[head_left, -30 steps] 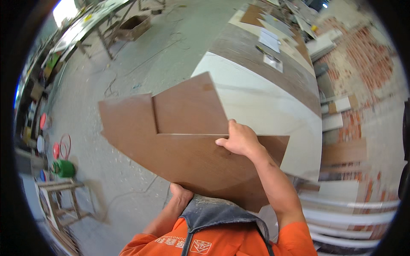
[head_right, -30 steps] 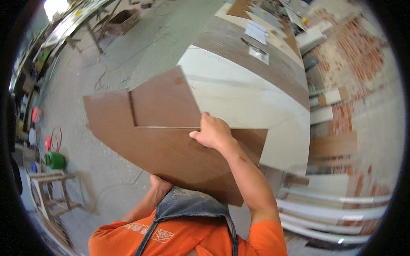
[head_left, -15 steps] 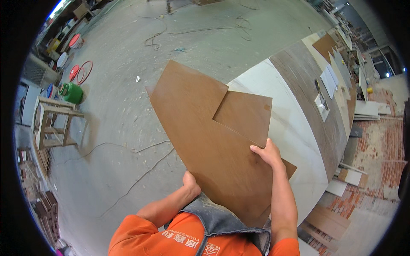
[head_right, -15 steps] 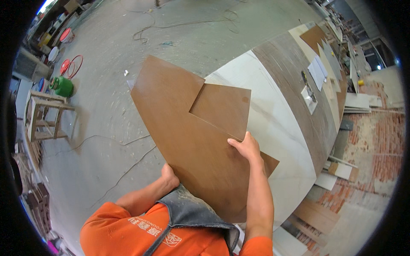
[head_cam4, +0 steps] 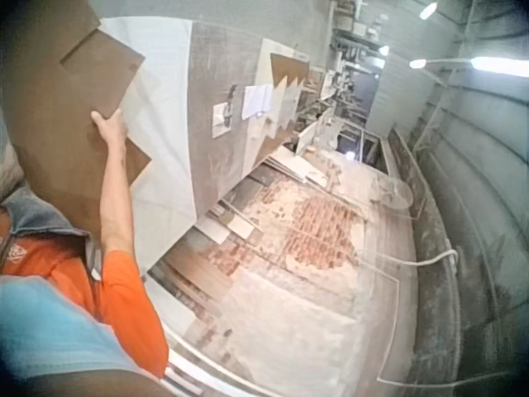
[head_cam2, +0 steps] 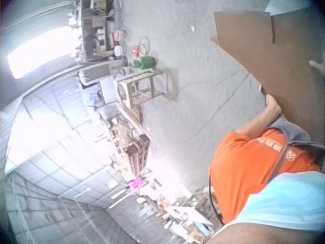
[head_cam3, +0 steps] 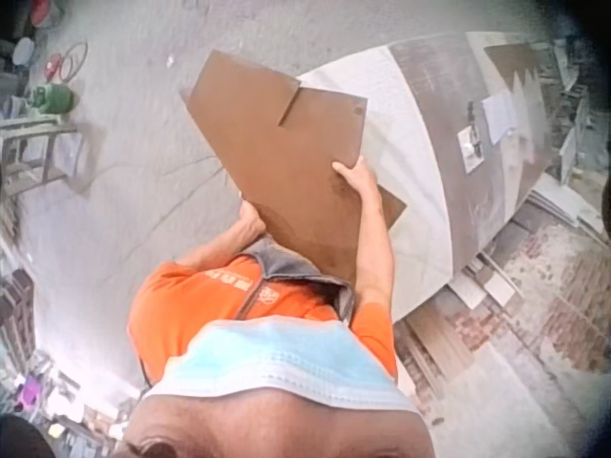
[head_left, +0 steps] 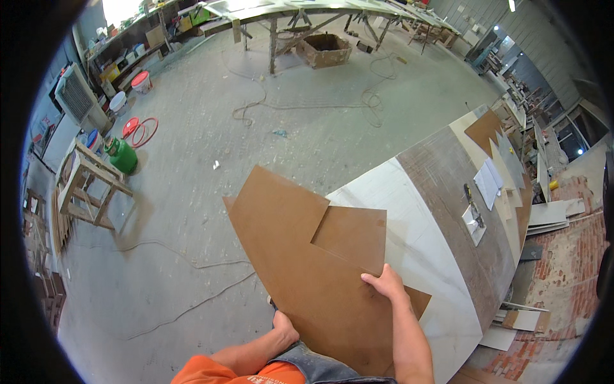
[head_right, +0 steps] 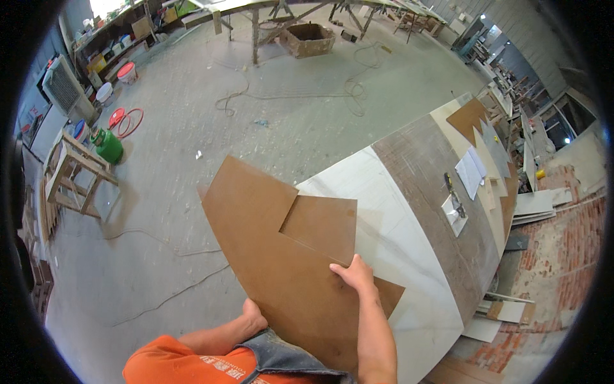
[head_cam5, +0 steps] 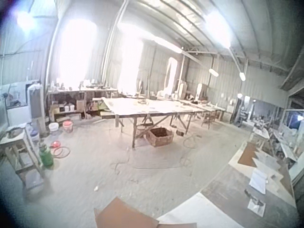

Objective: The person carries a large flat board and places it on a workbench. They then select several thin wooden strips from a rack and arrange them. The person uses an angle grinder to sand the edges of a shaped wooden piece on the bench, then lifts and repositions the piece to continue sanding.

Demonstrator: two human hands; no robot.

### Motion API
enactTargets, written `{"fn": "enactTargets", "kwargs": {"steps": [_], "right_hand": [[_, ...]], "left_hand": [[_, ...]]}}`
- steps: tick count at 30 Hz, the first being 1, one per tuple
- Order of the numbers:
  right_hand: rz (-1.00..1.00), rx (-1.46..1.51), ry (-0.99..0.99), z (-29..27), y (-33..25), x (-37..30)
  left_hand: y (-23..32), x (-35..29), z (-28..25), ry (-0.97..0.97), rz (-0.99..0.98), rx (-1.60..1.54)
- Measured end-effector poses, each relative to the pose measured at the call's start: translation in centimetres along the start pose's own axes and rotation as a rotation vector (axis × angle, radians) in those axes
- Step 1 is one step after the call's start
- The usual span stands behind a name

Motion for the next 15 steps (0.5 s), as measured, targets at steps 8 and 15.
{"fn": "enactTargets", "kwargs": {"steps": [8,15], "right_hand": [[-0.369,-0.244,0.476,2.8,-1.9,-6.8],[-0.017,0.575,0.61,9.3,6.9,-20.8]], "left_hand": [[0.6,-3.7,4.9,-0.07,0.084,0.018],[5.0,-2.4,1.4,0.075,0.118,0.033]]}}
Point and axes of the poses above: each hand's wrist, its own x-axis towards the middle knuckle, its own z-axis out of the palm, y = z × x, the point moved 5 cm from there along x, towards the middle knuckle, and after that the axes turned 12 degrees about -z, right-handed, at the moved point
